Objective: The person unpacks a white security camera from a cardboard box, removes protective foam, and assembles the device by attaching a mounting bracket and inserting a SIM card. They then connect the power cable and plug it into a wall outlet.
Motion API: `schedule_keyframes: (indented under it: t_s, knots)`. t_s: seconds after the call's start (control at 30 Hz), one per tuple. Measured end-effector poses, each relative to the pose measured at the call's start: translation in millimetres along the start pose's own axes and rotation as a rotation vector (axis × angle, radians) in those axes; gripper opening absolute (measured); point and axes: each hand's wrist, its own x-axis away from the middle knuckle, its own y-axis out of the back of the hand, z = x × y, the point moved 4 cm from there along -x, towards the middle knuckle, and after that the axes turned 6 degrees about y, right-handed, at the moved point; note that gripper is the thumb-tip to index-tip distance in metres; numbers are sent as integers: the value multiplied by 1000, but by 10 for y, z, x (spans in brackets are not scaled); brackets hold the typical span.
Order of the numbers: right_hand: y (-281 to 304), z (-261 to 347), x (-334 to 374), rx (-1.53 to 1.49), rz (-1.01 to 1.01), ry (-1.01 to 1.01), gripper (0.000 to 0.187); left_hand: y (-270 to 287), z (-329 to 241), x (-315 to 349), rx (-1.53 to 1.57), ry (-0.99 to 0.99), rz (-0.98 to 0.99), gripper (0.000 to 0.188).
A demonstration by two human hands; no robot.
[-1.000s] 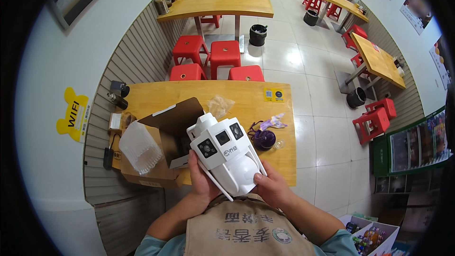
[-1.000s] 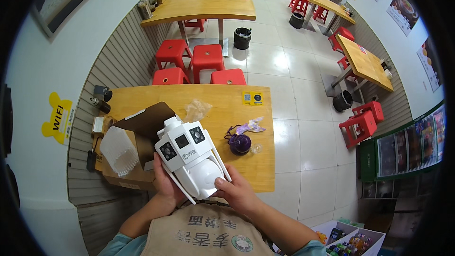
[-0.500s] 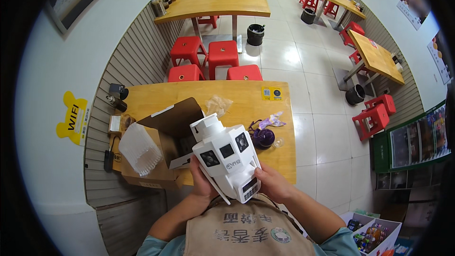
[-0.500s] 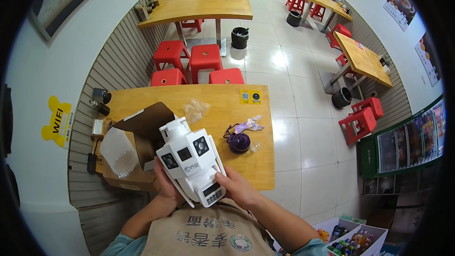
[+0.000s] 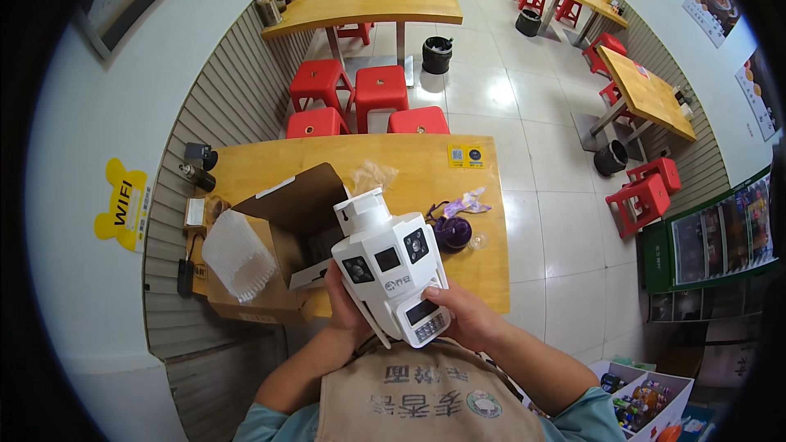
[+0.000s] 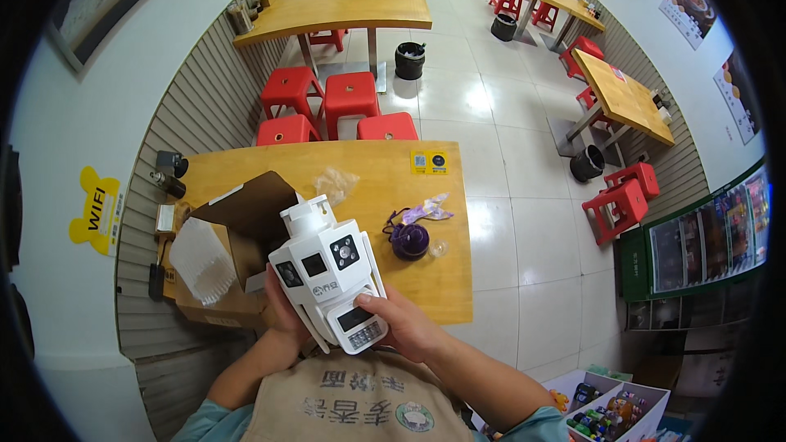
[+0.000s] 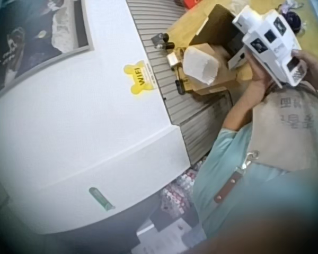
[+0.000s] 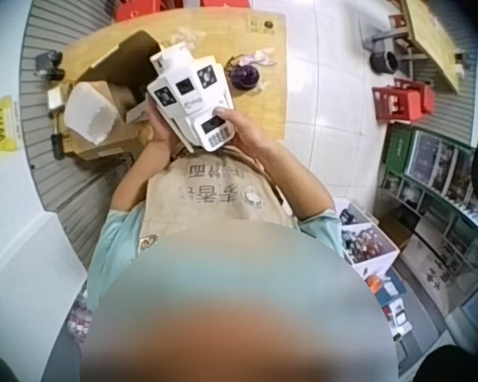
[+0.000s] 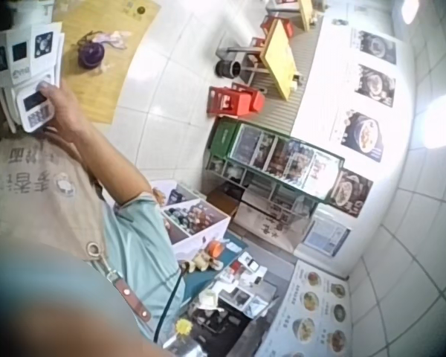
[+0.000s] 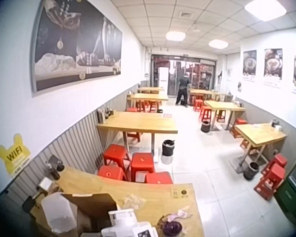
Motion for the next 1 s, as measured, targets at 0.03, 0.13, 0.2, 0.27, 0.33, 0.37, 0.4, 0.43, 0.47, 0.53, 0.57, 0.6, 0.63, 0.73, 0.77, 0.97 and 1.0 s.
schedule_keyframes:
  t_s: [0.03,0.13,0.2,0.27,0.33,0.37,0.4,0.43,0.47,0.53,0.57,0.6,0.63,0.73,0.77,0.97,1.0]
  knots:
    - [-13,5,7,26,-9,14,59,-49,-37,7,-17,-1,16,75]
    - [190,-70,-36,90,-27,-15,63,-52,-65,5,3,35,40,74]
    - [278,7,-22,106,-38,-17,65,-11,-46,-47,-74,41,32,83]
    - [310,107,-36,140,-49,9,67,9,8,-80,-83,67,39,88]
    - [281,229,-42,190,-57,65,67,12,55,-92,-29,109,60,90]
    - [302,273,-58,191,-65,86,68,63,92,-108,-14,114,95,88]
    - [324,316,-57,249,-69,181,69,95,151,-118,14,115,111,87]
    - [339,360,-69,311,-66,272,71,122,225,-115,45,109,120,85]
    - [336,417,-89,371,-55,365,74,175,287,-117,74,97,130,84]
    - [301,553,-68,468,-55,416,98,443,491,-182,-120,-18,172,74]
    - [287,587,-38,549,-68,430,104,340,448,-177,-263,-74,209,77]
    - [298,601,-35,631,-79,445,110,224,419,-178,-407,-129,243,81]
    - [320,574,-64,726,-66,431,122,244,503,-206,-464,-145,257,86]
    - [417,392,-156,941,-70,404,121,422,748,-264,-564,-153,231,88]
    - [495,306,-191,914,-82,392,117,483,811,-298,-559,-127,225,87]
    - [1053,-189,-570,789,-196,267,90,915,1090,-677,-645,-23,166,79]
    - [1078,-242,-642,782,-225,225,86,1044,1153,-752,-672,-37,151,77]
